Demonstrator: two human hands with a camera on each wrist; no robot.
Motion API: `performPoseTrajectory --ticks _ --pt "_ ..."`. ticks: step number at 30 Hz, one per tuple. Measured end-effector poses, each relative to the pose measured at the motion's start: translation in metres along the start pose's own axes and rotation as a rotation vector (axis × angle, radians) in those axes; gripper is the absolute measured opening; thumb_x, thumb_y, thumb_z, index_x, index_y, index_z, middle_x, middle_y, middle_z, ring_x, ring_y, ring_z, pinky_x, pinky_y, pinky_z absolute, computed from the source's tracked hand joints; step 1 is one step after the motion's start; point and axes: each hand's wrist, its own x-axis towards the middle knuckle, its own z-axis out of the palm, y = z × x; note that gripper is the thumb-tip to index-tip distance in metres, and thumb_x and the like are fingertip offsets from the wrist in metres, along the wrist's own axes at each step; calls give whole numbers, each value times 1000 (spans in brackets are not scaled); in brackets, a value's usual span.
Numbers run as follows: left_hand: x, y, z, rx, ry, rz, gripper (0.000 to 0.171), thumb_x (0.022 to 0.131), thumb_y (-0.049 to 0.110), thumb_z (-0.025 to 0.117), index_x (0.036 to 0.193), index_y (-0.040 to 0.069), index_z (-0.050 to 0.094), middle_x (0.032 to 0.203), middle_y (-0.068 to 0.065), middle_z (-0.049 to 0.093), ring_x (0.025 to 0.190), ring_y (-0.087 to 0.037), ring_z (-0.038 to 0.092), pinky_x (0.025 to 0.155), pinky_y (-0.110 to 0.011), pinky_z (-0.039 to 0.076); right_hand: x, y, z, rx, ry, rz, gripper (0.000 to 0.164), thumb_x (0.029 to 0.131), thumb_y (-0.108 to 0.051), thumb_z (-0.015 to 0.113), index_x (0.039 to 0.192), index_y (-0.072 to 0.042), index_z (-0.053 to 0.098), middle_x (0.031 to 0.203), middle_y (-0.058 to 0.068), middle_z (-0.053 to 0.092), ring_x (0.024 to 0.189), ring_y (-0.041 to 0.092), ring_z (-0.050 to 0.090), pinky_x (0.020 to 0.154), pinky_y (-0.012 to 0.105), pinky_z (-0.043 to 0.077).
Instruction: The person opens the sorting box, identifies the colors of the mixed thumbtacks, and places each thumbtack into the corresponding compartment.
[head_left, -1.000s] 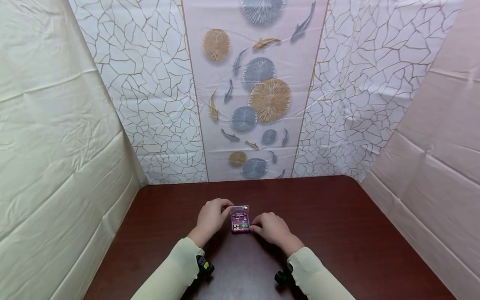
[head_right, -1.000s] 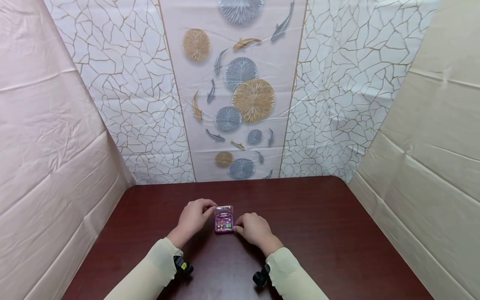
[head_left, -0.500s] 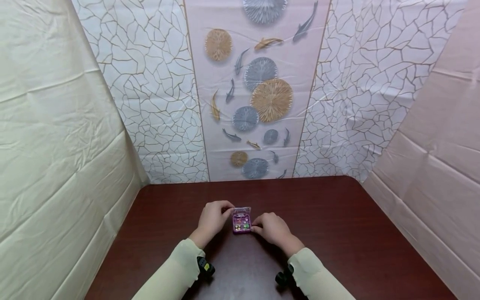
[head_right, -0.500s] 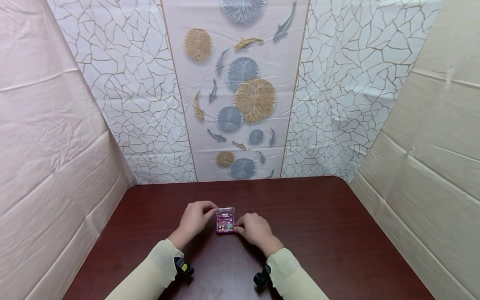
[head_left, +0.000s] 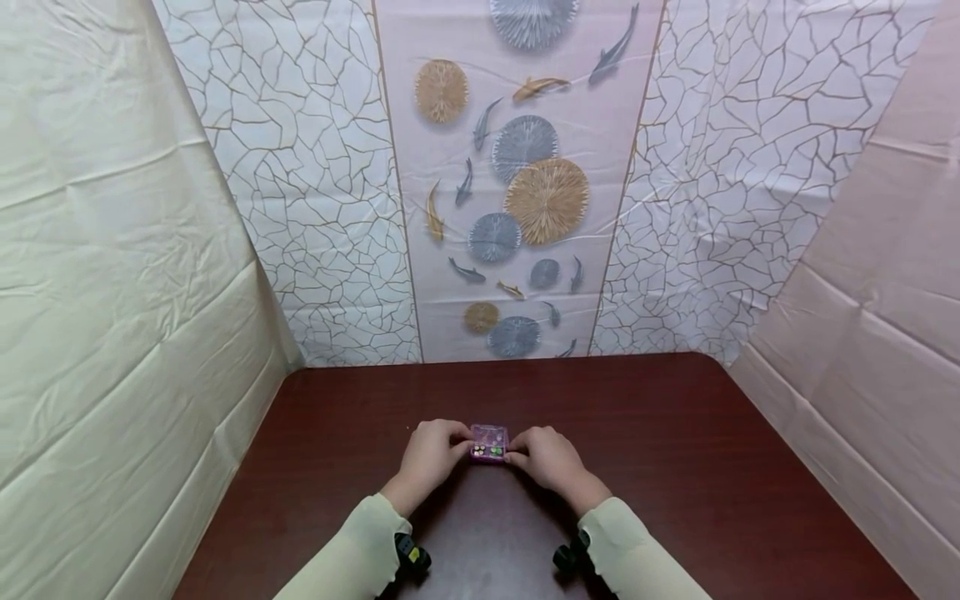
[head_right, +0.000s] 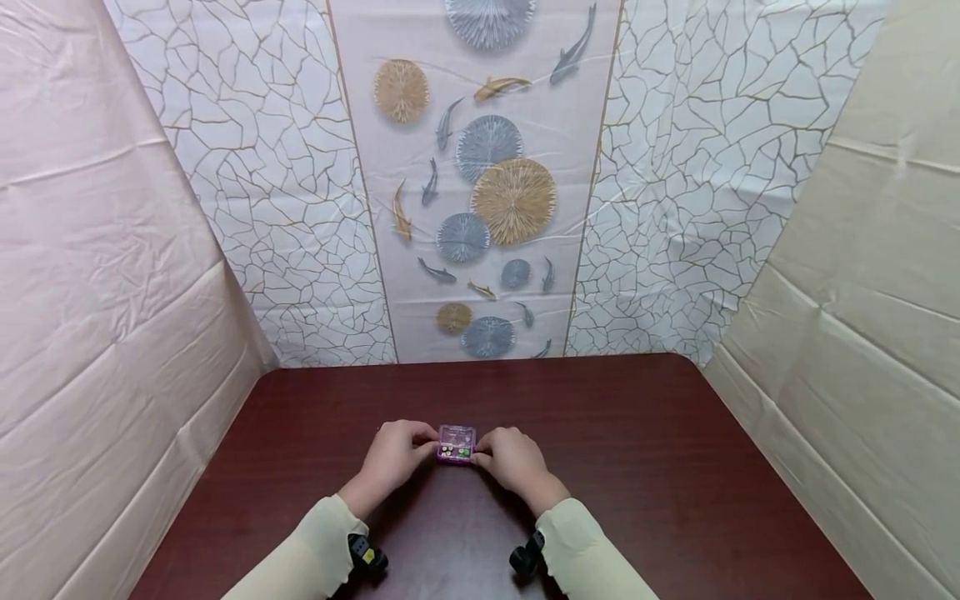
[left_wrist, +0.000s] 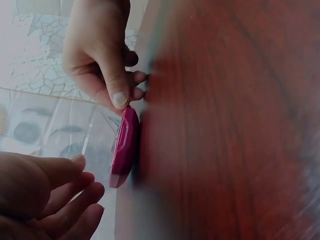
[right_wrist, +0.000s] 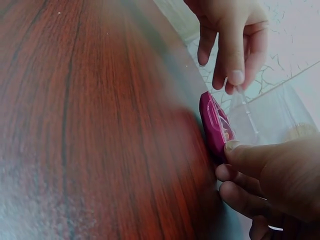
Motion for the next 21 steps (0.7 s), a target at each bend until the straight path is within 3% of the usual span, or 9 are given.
performPoseTrajectory --ticks 6,12,21 --pt "-5 0 5 17 6 10 5 84 22 77 88 21 80 85 8 76 77 -10 66 68 -36 57 0 2 1 31 2 2 13 89 -34 71 93 -26 79 91 -7 77 79 3 63 70 37 58" --pt "-11 -3 10 30 -14 -27 5 84 22 77 89 22 80 86 8 76 77 -7 65 69 -35 58 0 1 -1 36 -15 16 15 89 -33 71 97 -23 79 94 -4 77 82 6 64 72 39 59" --pt "-13 -5 15 51 -12 -17 7 84 19 77 91 21 80 89 7 77 81 -6 65 72 -36 58 1 1 0 52 -11 -4 15 88 -27 73 98 -19 79 94 -5 77 84 7 65 74 40 58"
